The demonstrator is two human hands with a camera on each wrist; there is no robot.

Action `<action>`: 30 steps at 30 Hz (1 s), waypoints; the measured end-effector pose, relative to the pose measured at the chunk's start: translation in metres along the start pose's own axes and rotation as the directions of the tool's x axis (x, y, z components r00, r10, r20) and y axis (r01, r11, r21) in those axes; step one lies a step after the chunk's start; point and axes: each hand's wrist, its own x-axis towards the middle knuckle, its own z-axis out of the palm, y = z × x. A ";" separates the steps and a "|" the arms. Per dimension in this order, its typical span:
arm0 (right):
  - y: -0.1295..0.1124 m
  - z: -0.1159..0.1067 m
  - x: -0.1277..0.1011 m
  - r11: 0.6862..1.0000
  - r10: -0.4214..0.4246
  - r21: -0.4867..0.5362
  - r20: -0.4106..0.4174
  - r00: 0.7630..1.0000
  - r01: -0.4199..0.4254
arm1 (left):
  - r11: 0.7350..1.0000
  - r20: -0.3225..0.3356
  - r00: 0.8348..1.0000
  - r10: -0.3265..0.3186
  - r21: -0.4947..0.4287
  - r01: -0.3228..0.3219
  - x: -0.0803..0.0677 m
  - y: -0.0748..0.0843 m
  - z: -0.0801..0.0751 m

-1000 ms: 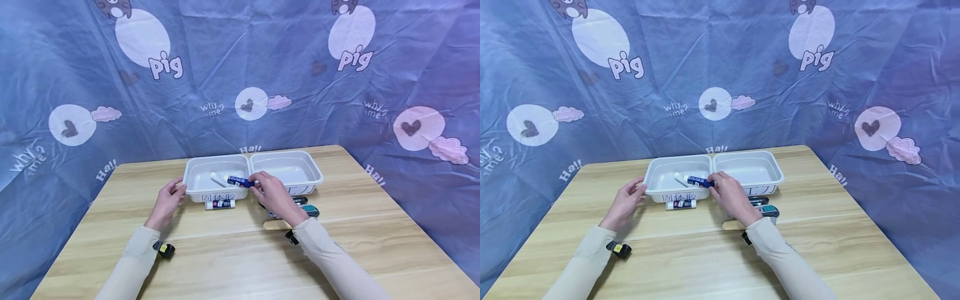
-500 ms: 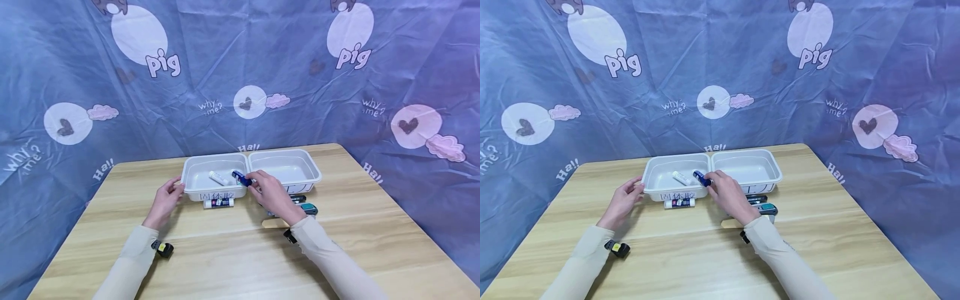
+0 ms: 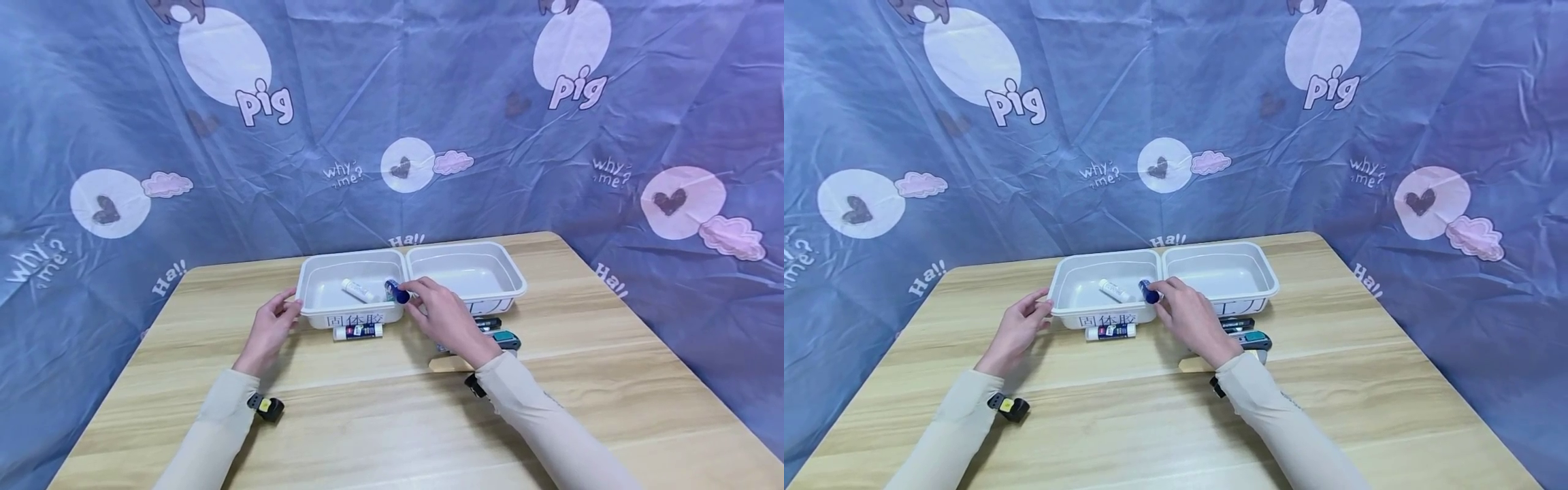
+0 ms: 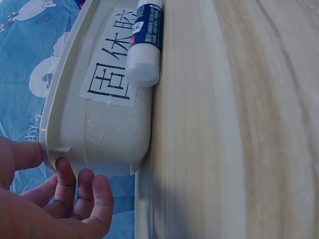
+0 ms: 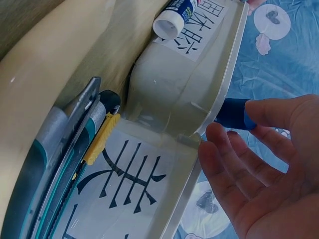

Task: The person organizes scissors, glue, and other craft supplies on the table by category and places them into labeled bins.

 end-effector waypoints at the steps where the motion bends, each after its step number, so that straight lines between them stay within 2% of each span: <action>1: 0.000 0.000 0.000 1.000 -0.002 -0.006 -0.003 1.000 0.002 | 1.000 -0.001 1.000 0.003 0.006 -0.003 0.000 0.000 0.000; 7: 0.000 0.000 0.000 1.000 -0.007 -0.014 -0.013 1.000 0.007 | 0.999 -0.009 1.000 0.019 0.027 -0.019 0.000 -0.001 0.000; 30: 0.000 0.002 -0.001 0.998 -0.028 -0.047 -0.011 1.000 0.028 | 0.999 -0.008 1.000 0.009 0.043 -0.008 -0.001 0.001 0.000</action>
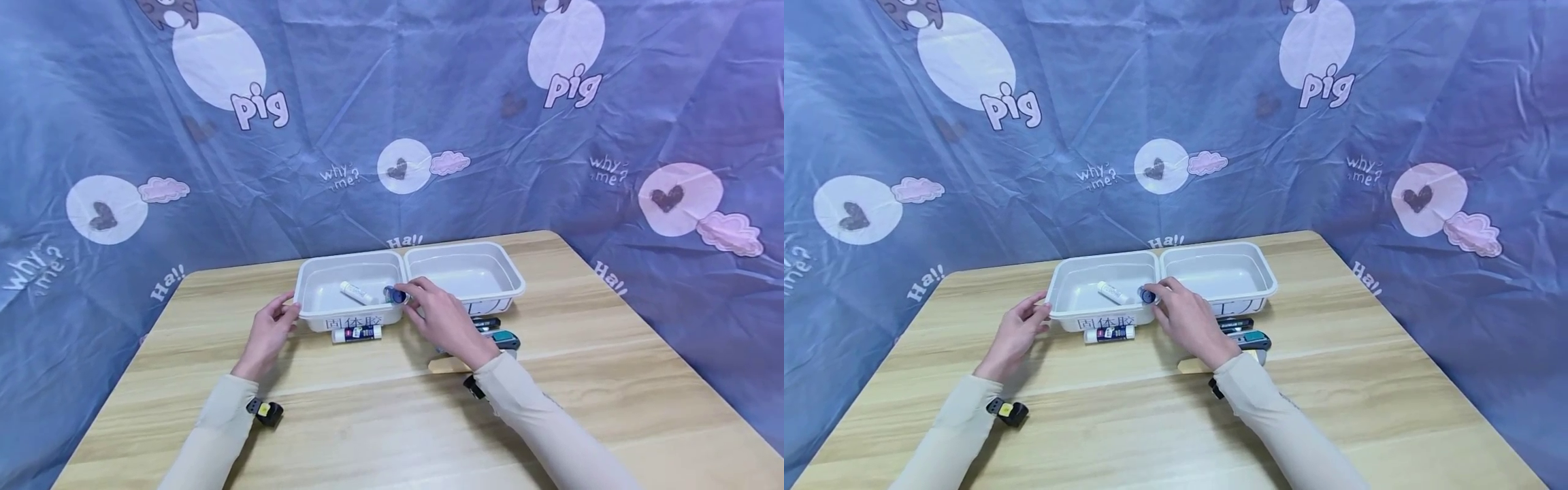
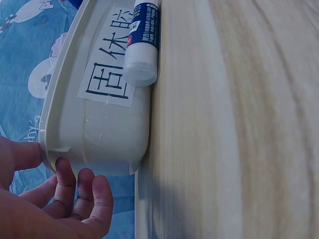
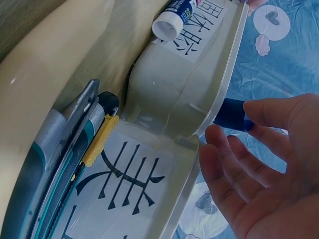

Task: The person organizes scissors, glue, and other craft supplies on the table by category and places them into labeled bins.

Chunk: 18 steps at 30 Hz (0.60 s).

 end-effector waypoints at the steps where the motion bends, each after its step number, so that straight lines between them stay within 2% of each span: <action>1: 0.000 0.000 0.000 1.000 0.001 -0.003 0.001 1.000 -0.001 | 1.000 0.001 1.000 0.000 0.001 0.000 0.000 0.000 0.000; 18: -0.004 0.004 -0.001 1.000 0.013 -0.011 0.025 1.000 -0.013 | 0.999 0.014 1.000 -0.022 -0.024 0.023 0.000 0.000 -0.001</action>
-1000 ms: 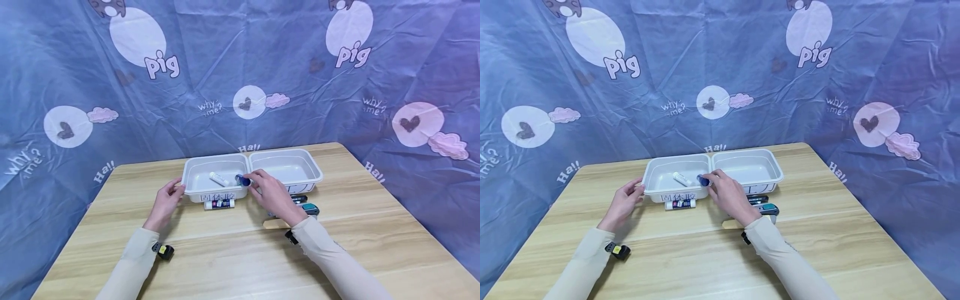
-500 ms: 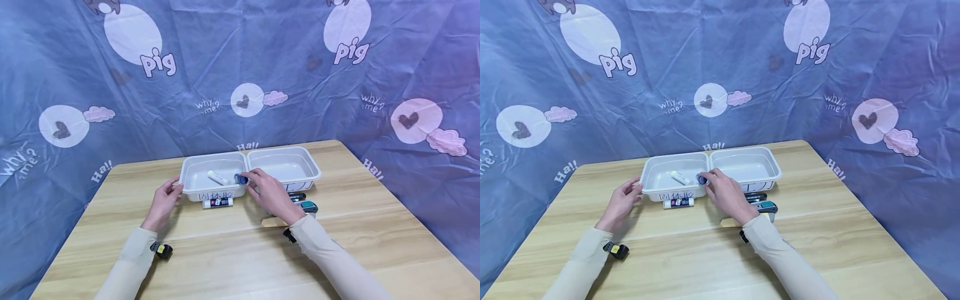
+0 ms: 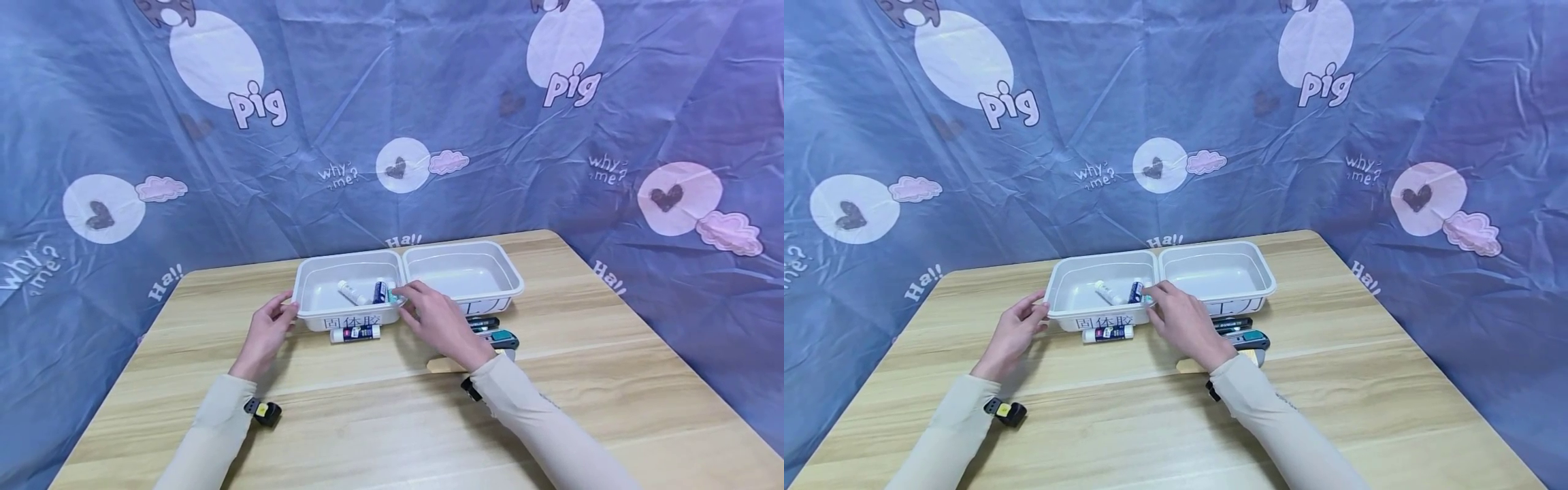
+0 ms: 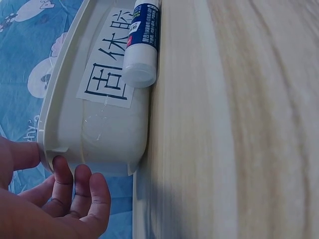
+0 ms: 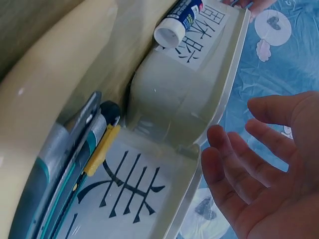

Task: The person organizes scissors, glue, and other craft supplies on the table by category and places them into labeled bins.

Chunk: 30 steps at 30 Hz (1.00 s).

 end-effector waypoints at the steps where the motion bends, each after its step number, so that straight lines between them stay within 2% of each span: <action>1: -0.001 0.001 0.000 1.000 -0.001 -0.003 0.004 1.000 0.001 | 1.000 0.000 1.000 0.000 0.000 0.000 0.000 0.000 0.000; 6: -0.005 0.003 -0.003 0.999 -0.018 -0.028 0.015 1.000 0.018 | 1.000 0.001 1.000 -0.001 -0.005 0.001 0.000 0.000 0.001; 10: -0.007 0.008 -0.005 0.998 -0.042 -0.037 -0.010 0.999 0.042 | 1.000 0.006 1.000 0.000 -0.006 0.000 0.000 0.000 0.002; 14: -0.011 0.015 -0.006 0.994 -0.107 -0.029 -0.023 0.994 0.106 | 1.000 0.001 1.000 -0.003 -0.007 0.003 0.000 -0.001 0.001; 20: -0.017 0.026 -0.010 0.980 -0.193 -0.058 0.006 0.981 0.193 | 1.000 0.001 1.000 -0.004 -0.003 0.004 -0.002 0.000 0.001; 23: -0.019 0.031 -0.012 0.974 -0.215 -0.059 0.058 0.975 0.218 | 1.000 0.001 1.000 0.002 -0.006 -0.002 -0.002 0.000 0.001; 30: -0.024 0.035 -0.016 0.959 -0.260 -0.058 0.221 0.940 0.278 | 1.000 -0.012 1.000 0.006 -0.005 -0.006 -0.001 -0.002 0.002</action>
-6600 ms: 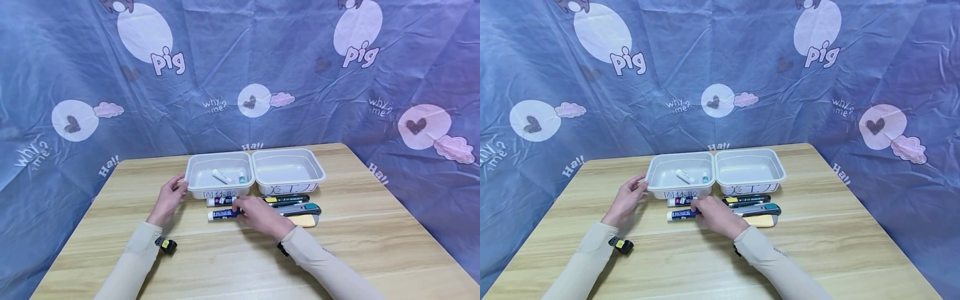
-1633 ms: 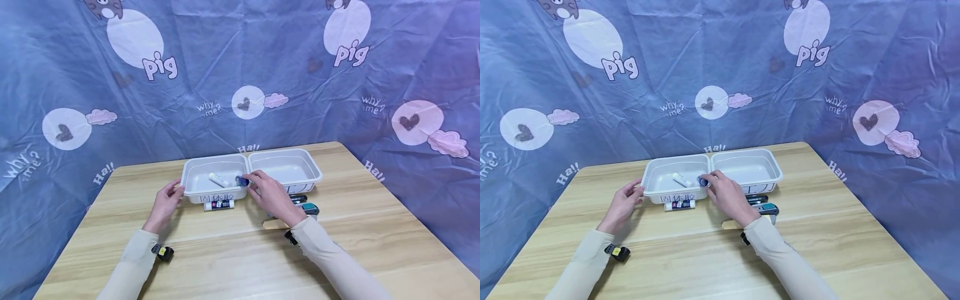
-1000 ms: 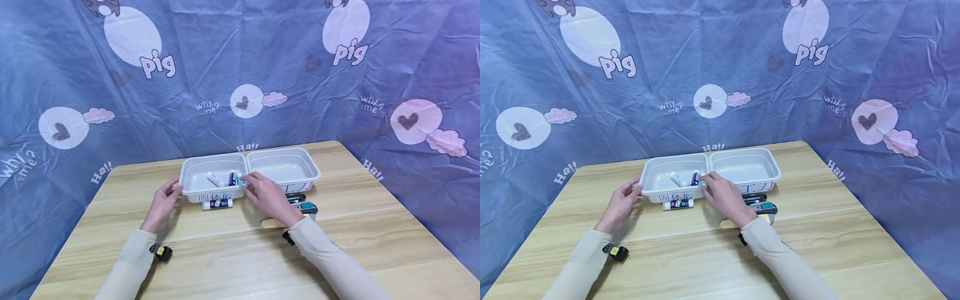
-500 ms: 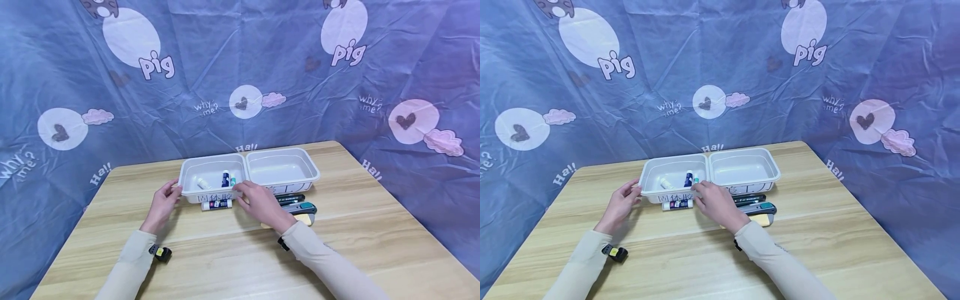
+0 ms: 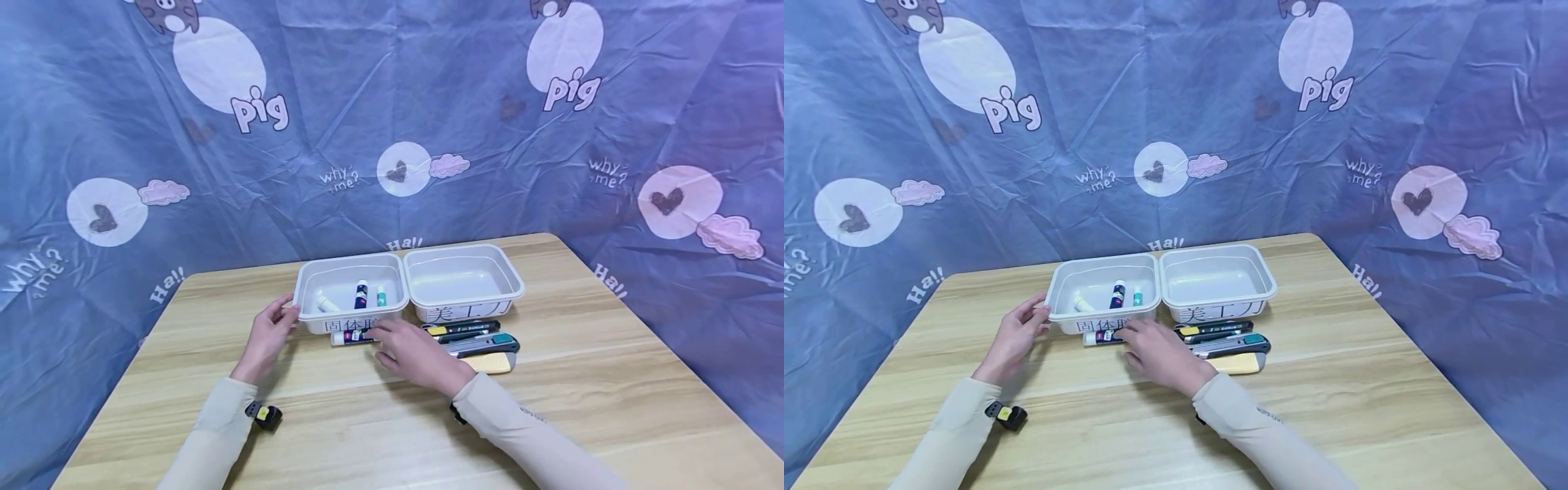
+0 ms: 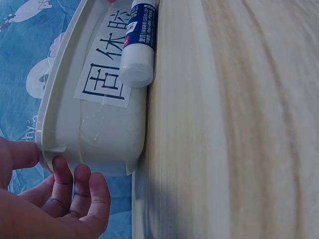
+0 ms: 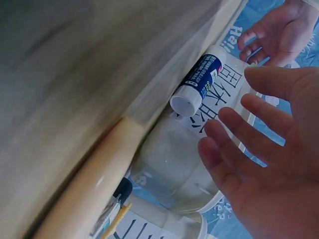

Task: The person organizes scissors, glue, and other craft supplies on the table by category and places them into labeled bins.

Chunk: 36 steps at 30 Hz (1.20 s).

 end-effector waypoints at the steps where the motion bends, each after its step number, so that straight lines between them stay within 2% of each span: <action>1: 0.000 0.000 0.000 1.000 0.002 -0.006 0.011 1.000 -0.002 | 1.000 0.001 1.000 0.002 0.001 -0.002 0.000 0.000 0.000; 9: -0.003 0.003 -0.001 1.000 -0.004 -0.022 0.084 0.996 0.005 | 1.000 -0.005 1.000 0.002 0.013 -0.002 0.000 -0.001 -0.001; 16: -0.007 0.004 -0.003 0.999 0.035 -0.042 0.145 0.989 -0.029 | 1.000 -0.003 1.000 -0.002 0.015 0.002 -0.002 -0.001 -0.001; 22: -0.007 0.003 -0.003 0.999 0.031 -0.048 0.127 0.991 -0.025 | 1.000 -0.004 1.000 0.003 0.020 -0.003 -0.002 -0.001 -0.001; 29: -0.006 0.004 -0.005 0.998 0.059 -0.033 0.145 0.988 -0.055 | 1.000 -0.001 1.000 -0.008 0.006 0.008 -0.003 -0.002 0.000; 36: -0.003 0.003 -0.005 0.998 0.057 -0.019 0.079 0.995 -0.055 | 1.000 -0.006 1.000 -0.001 0.004 0.001 -0.001 -0.003 0.001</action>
